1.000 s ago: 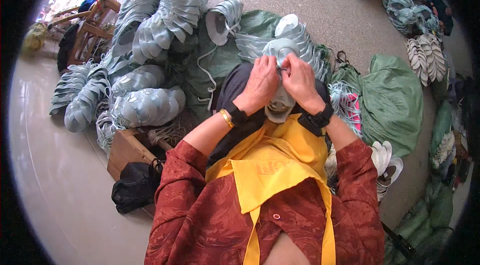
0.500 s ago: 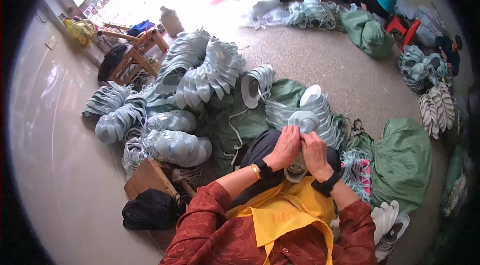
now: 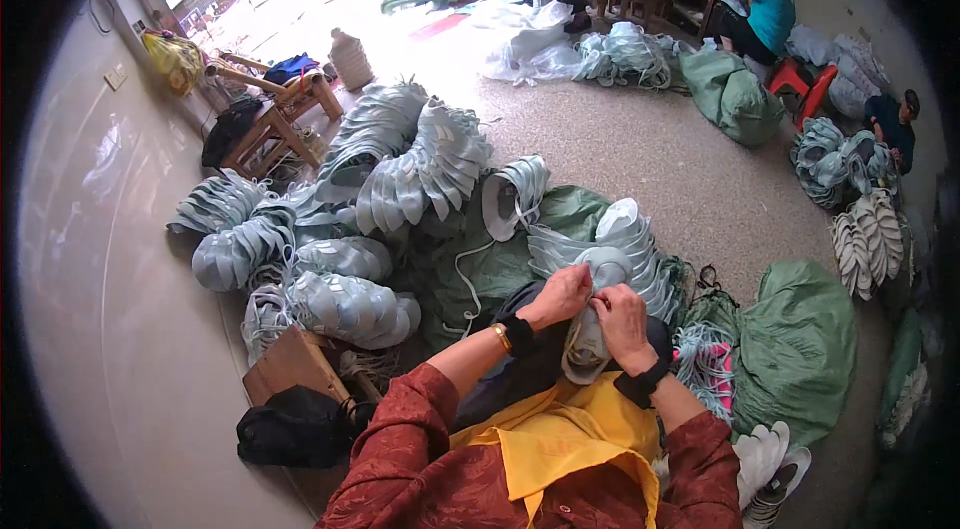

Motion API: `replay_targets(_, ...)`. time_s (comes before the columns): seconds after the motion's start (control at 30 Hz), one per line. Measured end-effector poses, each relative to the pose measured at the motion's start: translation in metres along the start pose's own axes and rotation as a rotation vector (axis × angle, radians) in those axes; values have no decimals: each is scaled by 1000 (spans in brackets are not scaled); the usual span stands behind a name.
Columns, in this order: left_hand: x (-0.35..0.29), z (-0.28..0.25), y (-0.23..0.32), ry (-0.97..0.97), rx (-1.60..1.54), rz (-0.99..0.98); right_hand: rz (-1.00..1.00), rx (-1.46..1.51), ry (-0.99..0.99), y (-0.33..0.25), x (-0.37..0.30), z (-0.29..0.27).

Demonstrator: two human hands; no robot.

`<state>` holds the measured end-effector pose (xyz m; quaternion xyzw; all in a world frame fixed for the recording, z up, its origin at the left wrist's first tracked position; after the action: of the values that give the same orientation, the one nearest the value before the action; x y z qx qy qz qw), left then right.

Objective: The person sits on the floor and threads white shoelaces through the eyelets of a light-colored sneaker. They pull the laces tight and tie a knot to secure them. The person then picks up another shoe and repeats the lacing process.

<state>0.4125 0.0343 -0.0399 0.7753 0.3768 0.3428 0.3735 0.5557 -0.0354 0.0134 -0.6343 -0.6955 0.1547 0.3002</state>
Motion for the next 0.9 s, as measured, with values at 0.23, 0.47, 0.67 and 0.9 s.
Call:
replay_targets(0.23,17,-9,-15,-277,-45,-234,30,29,-4,-4,0,-4)
replay_targets(0.47,16,-5,-22,-262,-43,-180,11,21,7,0,-2,-3)
replay_targets(0.67,3,-7,8,76,41,-37,27,-2,25,1,-4,3)
replay_targets(0.9,-5,-7,22,55,21,84,46,-8,18,2,-6,3)
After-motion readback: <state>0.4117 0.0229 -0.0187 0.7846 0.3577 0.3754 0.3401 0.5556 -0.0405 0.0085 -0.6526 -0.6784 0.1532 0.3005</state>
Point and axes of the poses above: each hand's wrist, its own x-axis towards the middle knuckle, its own z-axis out of the palm, y = z × x, the point moved 2 cm from there along x, towards the middle knuckle, and after that the axes turned 2 degrees about z, right-handed, at the moved point
